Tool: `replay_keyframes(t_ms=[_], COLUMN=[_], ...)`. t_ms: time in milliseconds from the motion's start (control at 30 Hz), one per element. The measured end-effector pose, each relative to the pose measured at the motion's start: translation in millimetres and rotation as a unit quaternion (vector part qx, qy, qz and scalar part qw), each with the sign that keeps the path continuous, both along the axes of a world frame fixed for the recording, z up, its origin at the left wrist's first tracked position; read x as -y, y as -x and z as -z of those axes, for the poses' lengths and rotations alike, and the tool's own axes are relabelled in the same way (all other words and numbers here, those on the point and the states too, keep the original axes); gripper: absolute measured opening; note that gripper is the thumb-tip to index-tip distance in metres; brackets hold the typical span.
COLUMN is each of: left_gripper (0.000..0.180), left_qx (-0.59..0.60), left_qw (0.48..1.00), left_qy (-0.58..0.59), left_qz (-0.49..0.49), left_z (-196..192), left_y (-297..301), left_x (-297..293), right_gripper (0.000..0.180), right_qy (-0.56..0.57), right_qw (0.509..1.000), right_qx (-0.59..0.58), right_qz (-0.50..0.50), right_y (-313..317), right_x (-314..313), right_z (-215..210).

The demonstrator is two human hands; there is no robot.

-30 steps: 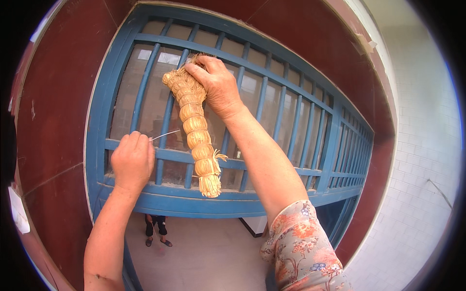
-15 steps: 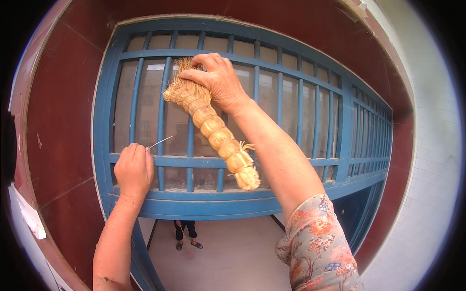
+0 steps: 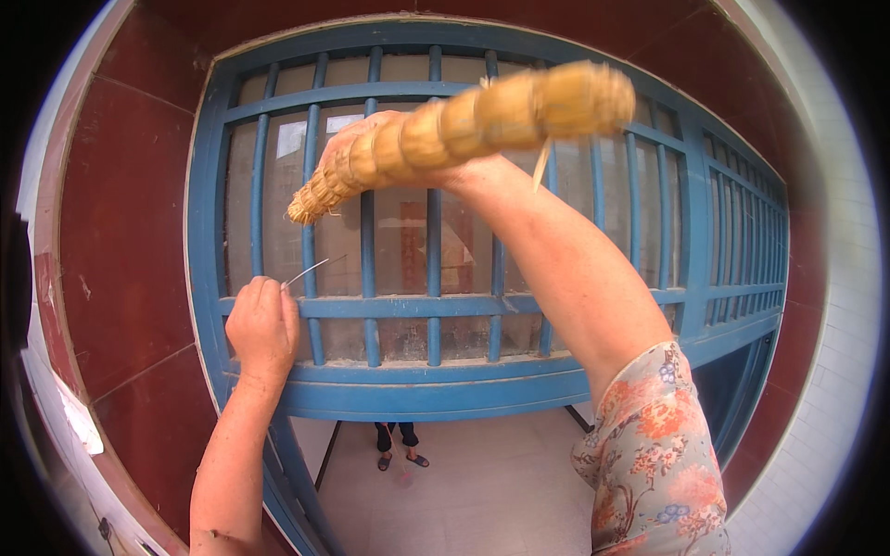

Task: The person uses a long wire and a handheld straw brush tool to fix, clear, or tie parts of a blue security gate structure above a doorway.

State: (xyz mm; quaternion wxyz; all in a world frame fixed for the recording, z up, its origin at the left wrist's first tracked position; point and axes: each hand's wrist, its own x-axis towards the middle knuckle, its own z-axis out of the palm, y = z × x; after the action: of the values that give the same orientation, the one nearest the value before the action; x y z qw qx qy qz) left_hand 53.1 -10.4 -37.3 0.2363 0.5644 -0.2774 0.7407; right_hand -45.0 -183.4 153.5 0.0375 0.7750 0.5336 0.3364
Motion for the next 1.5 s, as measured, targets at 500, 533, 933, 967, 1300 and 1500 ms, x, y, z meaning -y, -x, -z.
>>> replay_keyframes(t_ms=[500,533,933,967,1300,1500], left_gripper=[0.012,0.013,0.012,0.012,0.017,0.022], left_qx=[-0.027,-0.028,-0.033,-0.037,-0.135,-0.160], left_qw=[0.999,0.999,0.997,0.996,0.986,0.983], left_qy=[0.009,0.010,-0.019,-0.027,-0.044,-0.005], left_qz=[-0.022,-0.024,-0.071,-0.074,-0.092,-0.095], left_z=[0.2,0.3,-1.8,-1.5,-2.1,-2.5], left_y=[1.2,1.2,-1.9,-0.8,6.8,5.2], left_x=[6.1,4.7,2.7,-0.2,4.0,3.5], right_gripper=[0.023,0.024,0.010,0.009,0.023,0.024], right_qy=[-0.090,-0.092,-0.086,-0.131,-0.323,-0.344], right_qw=[0.918,0.929,0.983,0.978,0.939,0.931], right_qx=[0.387,0.357,0.137,0.146,0.118,0.000], right_qz=[0.001,-0.012,0.090,0.066,-0.011,-0.123], right_y=[-43.5,-42.5,34.0,32.8,31.9,-1.6], right_x=[-3.3,-6.7,7.4,6.5,38.9,26.2], right_z=[2.6,-0.6,145.1,171.4,316.4,362.2])
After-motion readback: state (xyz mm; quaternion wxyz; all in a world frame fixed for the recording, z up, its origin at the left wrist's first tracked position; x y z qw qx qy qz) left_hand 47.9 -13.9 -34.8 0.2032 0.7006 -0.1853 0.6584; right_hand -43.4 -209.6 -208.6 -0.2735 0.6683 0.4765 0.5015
